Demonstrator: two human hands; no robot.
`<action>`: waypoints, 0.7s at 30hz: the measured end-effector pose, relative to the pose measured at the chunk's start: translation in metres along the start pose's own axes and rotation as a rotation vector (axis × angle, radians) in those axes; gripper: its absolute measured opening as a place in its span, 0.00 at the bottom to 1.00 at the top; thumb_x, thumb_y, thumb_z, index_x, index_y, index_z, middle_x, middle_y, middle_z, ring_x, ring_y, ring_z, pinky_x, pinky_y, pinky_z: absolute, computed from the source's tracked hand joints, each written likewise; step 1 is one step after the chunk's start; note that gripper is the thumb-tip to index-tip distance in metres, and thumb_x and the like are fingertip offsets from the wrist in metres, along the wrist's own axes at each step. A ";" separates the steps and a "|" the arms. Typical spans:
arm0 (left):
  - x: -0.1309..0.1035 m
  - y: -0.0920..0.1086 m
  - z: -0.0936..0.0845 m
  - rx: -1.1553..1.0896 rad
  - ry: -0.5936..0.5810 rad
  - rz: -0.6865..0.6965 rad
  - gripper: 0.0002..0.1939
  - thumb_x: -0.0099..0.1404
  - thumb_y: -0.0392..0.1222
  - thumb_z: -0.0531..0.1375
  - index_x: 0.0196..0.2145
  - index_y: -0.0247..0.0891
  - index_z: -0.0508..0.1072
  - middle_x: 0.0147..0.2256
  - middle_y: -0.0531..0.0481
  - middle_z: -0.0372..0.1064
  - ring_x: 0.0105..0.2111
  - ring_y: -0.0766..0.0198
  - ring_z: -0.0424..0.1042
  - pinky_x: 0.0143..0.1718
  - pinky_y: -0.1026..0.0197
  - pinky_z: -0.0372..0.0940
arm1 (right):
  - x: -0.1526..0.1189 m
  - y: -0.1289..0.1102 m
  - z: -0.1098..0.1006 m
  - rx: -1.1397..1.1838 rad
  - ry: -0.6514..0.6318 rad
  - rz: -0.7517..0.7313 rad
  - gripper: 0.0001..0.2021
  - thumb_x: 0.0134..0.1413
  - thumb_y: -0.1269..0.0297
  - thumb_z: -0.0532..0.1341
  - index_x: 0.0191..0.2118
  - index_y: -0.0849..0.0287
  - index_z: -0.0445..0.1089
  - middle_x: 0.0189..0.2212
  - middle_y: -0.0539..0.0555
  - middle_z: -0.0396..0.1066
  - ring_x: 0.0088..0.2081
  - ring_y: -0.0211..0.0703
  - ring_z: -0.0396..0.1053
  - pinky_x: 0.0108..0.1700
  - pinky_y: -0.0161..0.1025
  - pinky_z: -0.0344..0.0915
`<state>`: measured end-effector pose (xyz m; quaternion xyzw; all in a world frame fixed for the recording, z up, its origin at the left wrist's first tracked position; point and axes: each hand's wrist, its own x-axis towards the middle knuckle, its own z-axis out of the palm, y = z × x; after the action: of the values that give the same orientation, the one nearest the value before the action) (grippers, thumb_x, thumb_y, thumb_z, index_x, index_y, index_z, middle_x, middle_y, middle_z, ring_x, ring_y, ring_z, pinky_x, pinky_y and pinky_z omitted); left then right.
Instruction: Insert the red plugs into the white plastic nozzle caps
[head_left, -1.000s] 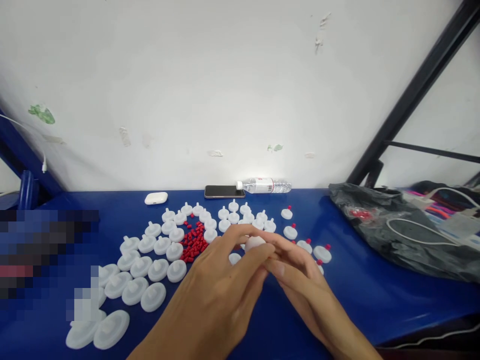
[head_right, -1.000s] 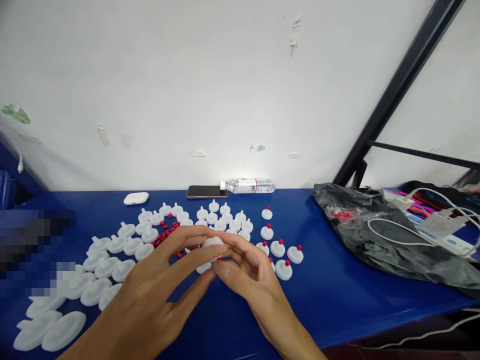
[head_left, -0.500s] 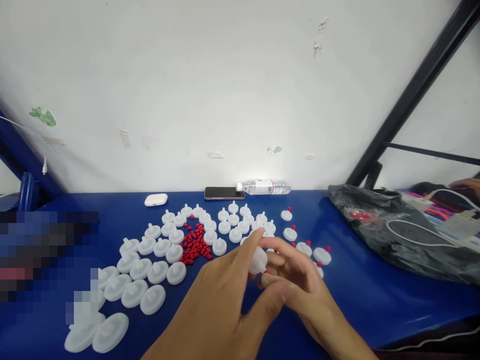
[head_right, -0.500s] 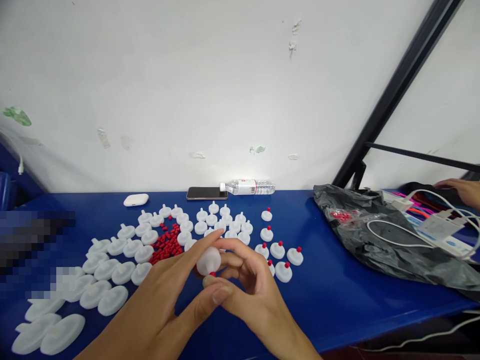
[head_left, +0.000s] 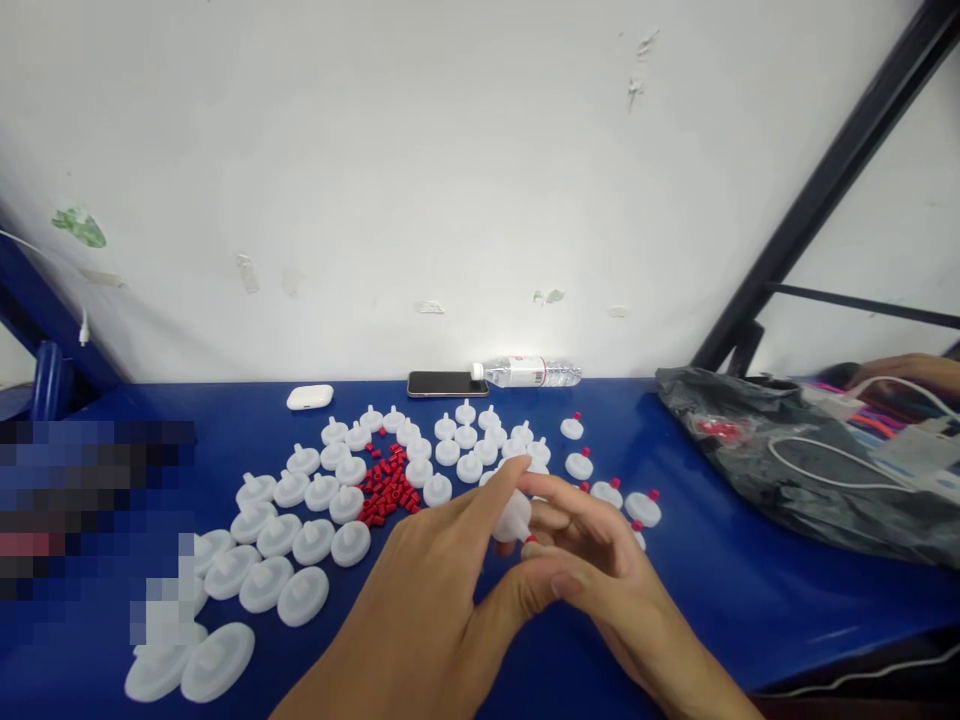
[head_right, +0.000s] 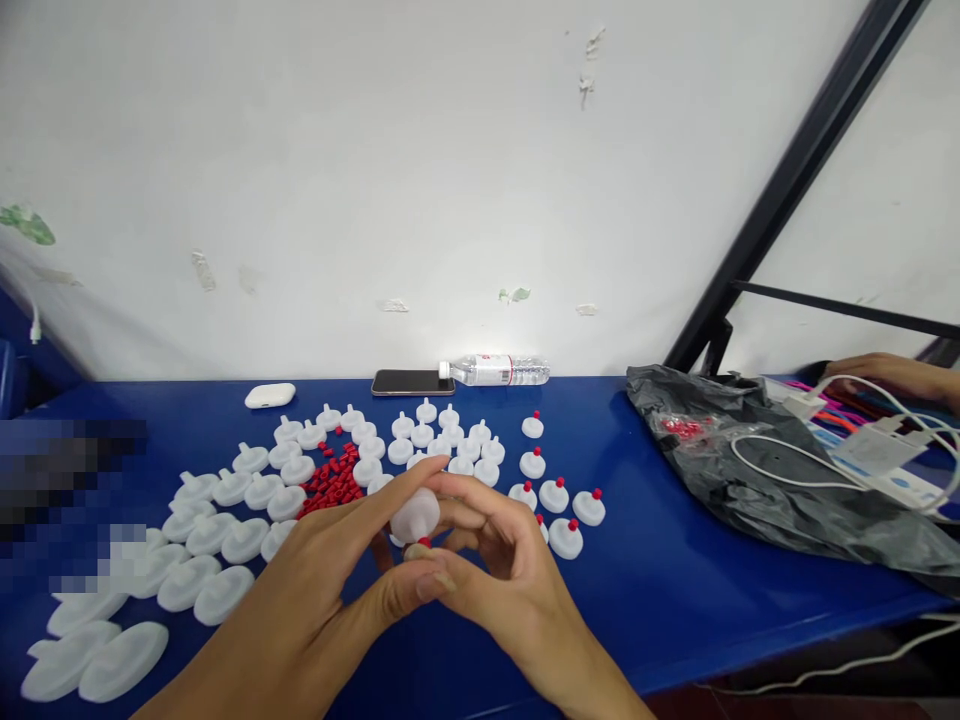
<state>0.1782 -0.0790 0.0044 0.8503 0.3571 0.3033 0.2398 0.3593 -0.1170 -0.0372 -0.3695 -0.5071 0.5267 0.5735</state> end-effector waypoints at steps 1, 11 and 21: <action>0.000 0.000 0.000 0.012 0.004 -0.004 0.31 0.73 0.64 0.52 0.67 0.49 0.65 0.50 0.50 0.81 0.45 0.56 0.80 0.48 0.54 0.75 | 0.000 0.000 0.000 -0.025 0.011 -0.011 0.26 0.55 0.49 0.72 0.58 0.46 0.73 0.47 0.54 0.80 0.43 0.45 0.77 0.46 0.39 0.70; 0.000 0.001 -0.002 0.019 0.014 0.040 0.30 0.73 0.63 0.52 0.66 0.48 0.66 0.44 0.52 0.82 0.39 0.58 0.80 0.46 0.56 0.75 | 0.000 -0.001 0.000 -0.098 0.027 -0.033 0.28 0.54 0.45 0.71 0.59 0.49 0.73 0.45 0.56 0.80 0.41 0.47 0.75 0.45 0.42 0.69; 0.001 0.001 -0.001 0.027 0.006 0.044 0.30 0.75 0.63 0.50 0.67 0.49 0.64 0.53 0.54 0.79 0.49 0.58 0.79 0.48 0.57 0.73 | 0.001 0.000 0.001 -0.066 0.020 -0.046 0.25 0.56 0.48 0.71 0.58 0.45 0.74 0.44 0.53 0.80 0.41 0.44 0.74 0.45 0.38 0.69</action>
<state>0.1780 -0.0786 0.0061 0.8602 0.3429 0.3063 0.2207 0.3582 -0.1160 -0.0365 -0.3818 -0.5267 0.4928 0.5779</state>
